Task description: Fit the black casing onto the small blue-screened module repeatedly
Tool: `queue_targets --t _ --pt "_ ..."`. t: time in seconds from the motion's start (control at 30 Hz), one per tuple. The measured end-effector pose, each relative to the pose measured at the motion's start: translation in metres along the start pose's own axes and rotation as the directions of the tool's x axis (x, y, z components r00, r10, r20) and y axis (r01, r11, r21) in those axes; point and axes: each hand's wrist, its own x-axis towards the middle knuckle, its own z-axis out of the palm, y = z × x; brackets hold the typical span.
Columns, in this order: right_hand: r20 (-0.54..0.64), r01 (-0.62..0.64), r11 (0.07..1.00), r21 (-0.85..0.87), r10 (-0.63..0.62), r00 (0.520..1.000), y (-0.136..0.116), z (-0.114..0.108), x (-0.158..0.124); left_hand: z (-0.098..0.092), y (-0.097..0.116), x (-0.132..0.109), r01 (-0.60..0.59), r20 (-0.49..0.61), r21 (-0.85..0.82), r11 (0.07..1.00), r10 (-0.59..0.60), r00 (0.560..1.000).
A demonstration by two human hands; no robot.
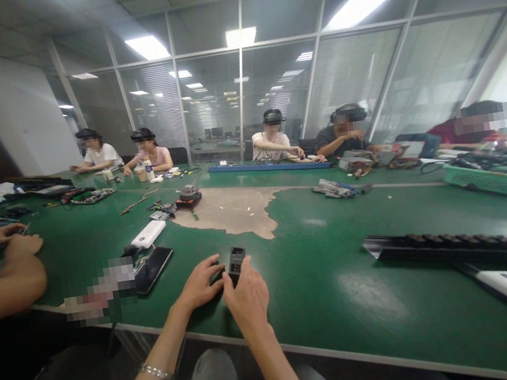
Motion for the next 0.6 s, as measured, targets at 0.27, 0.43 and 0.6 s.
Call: queue_targets --t 0.27,0.43,0.6 --pt "0.043 -0.001 1.0 0.017 0.0 0.999 0.007 0.01 -0.01 0.0 0.0 0.002 -0.015 0.013 0.009 1.0 0.015 1.0" --pt "-0.026 0.055 0.996 0.071 -0.054 0.998 0.016 0.02 -0.02 0.0 0.0 0.002 -0.016 0.024 0.025 1.0 0.016 1.0" --pt "-0.077 0.054 0.988 0.143 -0.044 0.996 0.021 0.022 -0.019 -0.001 0.0 0.002 -0.013 0.027 0.03 0.999 0.013 1.0"
